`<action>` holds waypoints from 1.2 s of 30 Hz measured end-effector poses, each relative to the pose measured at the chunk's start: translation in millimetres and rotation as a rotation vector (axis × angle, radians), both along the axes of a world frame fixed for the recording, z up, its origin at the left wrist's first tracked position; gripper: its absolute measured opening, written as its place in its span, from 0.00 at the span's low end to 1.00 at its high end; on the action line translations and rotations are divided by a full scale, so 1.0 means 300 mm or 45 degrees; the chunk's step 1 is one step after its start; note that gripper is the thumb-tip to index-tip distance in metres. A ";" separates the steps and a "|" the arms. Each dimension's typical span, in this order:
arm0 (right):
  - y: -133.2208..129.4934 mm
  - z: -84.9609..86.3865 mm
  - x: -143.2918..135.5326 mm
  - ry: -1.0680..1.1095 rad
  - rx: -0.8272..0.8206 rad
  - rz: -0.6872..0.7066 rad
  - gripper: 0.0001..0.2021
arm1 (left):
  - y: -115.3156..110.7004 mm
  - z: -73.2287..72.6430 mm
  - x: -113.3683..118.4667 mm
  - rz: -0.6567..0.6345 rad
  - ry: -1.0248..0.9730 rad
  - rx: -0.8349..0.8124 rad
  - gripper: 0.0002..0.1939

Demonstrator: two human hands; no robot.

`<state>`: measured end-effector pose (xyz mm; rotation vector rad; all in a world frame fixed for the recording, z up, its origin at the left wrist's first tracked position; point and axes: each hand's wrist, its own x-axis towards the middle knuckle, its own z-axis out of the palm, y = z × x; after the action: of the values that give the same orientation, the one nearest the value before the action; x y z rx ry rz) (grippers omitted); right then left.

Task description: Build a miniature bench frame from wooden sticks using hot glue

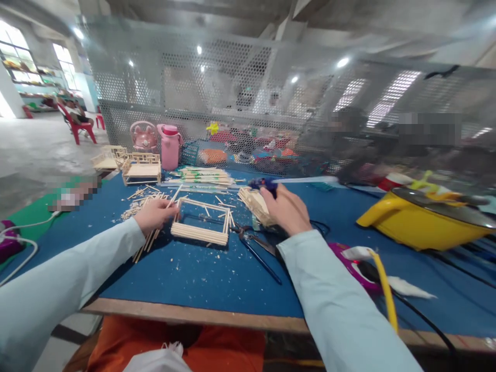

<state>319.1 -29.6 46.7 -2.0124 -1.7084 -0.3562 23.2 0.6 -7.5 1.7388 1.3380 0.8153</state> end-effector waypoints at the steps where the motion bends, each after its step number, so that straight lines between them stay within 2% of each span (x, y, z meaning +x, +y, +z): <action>1: 0.016 0.002 0.004 -0.085 -0.140 -0.048 0.20 | -0.002 0.003 0.000 -0.013 0.044 -0.013 0.12; 3: 0.043 -0.006 -0.001 -0.216 -0.359 -0.049 0.20 | -0.001 0.009 -0.004 -0.019 0.137 -0.001 0.14; 5: 0.061 -0.023 -0.015 -0.307 -0.450 0.009 0.20 | 0.002 0.018 -0.015 0.004 0.226 0.078 0.16; 11: 0.074 -0.067 -0.024 -0.323 -0.415 0.067 0.22 | 0.003 0.051 -0.044 0.066 0.420 0.469 0.12; 15: 0.080 -0.084 0.004 -0.151 -0.353 0.051 0.28 | -0.016 0.046 -0.036 -0.026 0.552 0.780 0.15; 18: 0.066 -0.067 0.014 -0.072 -0.299 0.061 0.31 | -0.037 0.043 -0.022 -0.111 0.675 0.965 0.15; 19: 0.051 -0.054 0.009 -0.054 -0.220 0.072 0.30 | -0.046 0.045 -0.016 -0.137 0.724 0.998 0.15; 21: 0.000 -0.021 -0.018 -0.026 0.077 0.113 0.26 | -0.068 0.056 -0.003 -0.180 0.819 1.065 0.15; 23: -0.069 0.004 -0.067 -0.004 0.447 0.222 0.22 | -0.093 0.070 0.012 -0.222 0.869 1.146 0.15; 25: -0.134 0.009 -0.126 -0.051 0.568 0.475 0.18 | -0.118 0.082 0.028 -0.265 0.876 1.219 0.14; 27: -0.174 -0.009 -0.177 -0.199 0.439 0.840 0.14 | -0.138 0.087 0.043 -0.303 0.865 1.267 0.14; 29: -0.182 -0.039 -0.208 -0.257 0.295 1.061 0.13 | -0.150 0.082 0.055 -0.329 0.863 1.283 0.14; 32: -0.161 -0.081 -0.219 -0.179 0.163 1.168 0.13 | -0.154 0.057 0.067 -0.357 0.839 1.253 0.14; 36: -0.142 -0.097 -0.210 -0.038 0.111 1.146 0.11 | -0.144 0.031 0.066 -0.407 0.683 1.161 0.14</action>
<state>256.0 -72.1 17.6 -1.0066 -2.3394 -0.1350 42.9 -42.5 1.9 2.9617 0.9889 0.8684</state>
